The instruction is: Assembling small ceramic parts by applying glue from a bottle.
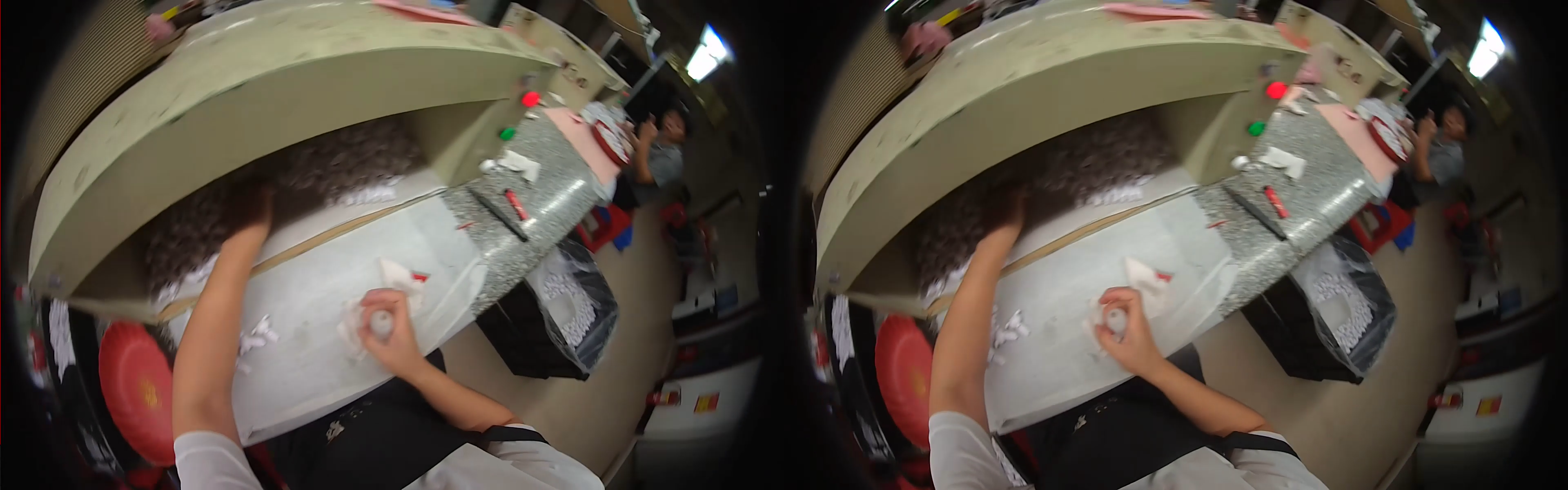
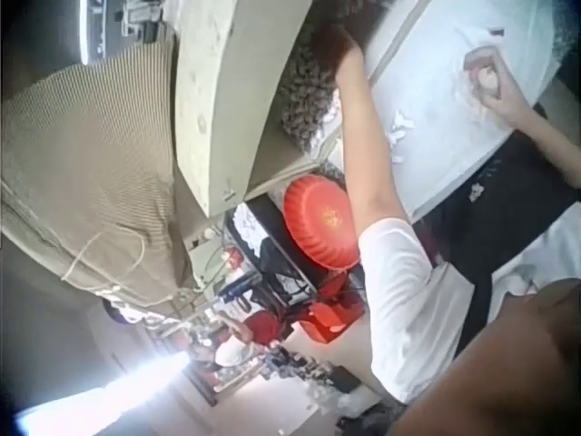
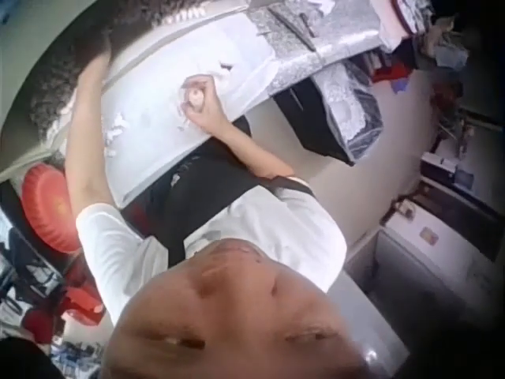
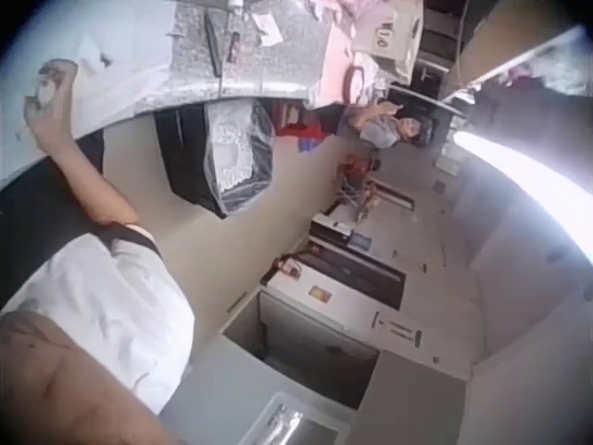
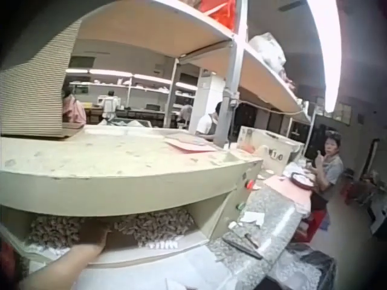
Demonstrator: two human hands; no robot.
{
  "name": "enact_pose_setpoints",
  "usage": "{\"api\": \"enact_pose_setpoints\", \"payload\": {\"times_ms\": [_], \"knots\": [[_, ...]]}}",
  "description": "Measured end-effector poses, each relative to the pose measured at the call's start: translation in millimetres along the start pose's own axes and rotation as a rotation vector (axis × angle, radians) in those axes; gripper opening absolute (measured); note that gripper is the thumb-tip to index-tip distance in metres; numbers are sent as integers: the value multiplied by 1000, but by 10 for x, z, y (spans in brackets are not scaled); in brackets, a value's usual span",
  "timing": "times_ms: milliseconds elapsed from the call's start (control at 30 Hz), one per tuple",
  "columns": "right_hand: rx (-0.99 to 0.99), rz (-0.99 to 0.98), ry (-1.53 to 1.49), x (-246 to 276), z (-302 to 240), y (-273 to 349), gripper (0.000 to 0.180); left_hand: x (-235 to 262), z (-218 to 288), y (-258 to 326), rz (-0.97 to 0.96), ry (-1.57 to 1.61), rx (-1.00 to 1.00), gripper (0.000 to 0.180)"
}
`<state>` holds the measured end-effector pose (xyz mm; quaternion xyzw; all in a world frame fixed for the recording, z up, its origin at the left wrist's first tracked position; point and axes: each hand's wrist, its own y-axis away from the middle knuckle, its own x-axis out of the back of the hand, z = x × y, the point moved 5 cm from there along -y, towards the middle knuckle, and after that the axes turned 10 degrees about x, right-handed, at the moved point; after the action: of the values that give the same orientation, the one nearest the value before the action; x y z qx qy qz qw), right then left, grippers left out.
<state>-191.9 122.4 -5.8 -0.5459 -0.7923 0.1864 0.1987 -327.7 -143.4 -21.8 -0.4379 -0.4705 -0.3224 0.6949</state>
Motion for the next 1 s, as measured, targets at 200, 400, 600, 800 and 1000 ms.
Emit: {"api": "enact_pose_setpoints", "payload": {"times_ms": [200, 400, 600, 800, 1000], "knots": [[53, 10, -206, 179, -18, 87, 35, 1029, 386, 750, -303, 840, 48, 28], [-3, -164, -26, 184, -158, -22, 32, 1178, 139, 1835, -559, 1503, 436, 24], [-259, 31, -540, 162, -336, -19, 35, 921, 64, 2259, -517, 1958, 520, 32], [-283, 263, -796, 290, -411, -101, 27, 835, 156, 2437, -693, 2153, 635, 37], [-411, 333, -864, 170, -473, -79, 28, 916, 226, 2514, -639, 2158, 642, 34]]}}
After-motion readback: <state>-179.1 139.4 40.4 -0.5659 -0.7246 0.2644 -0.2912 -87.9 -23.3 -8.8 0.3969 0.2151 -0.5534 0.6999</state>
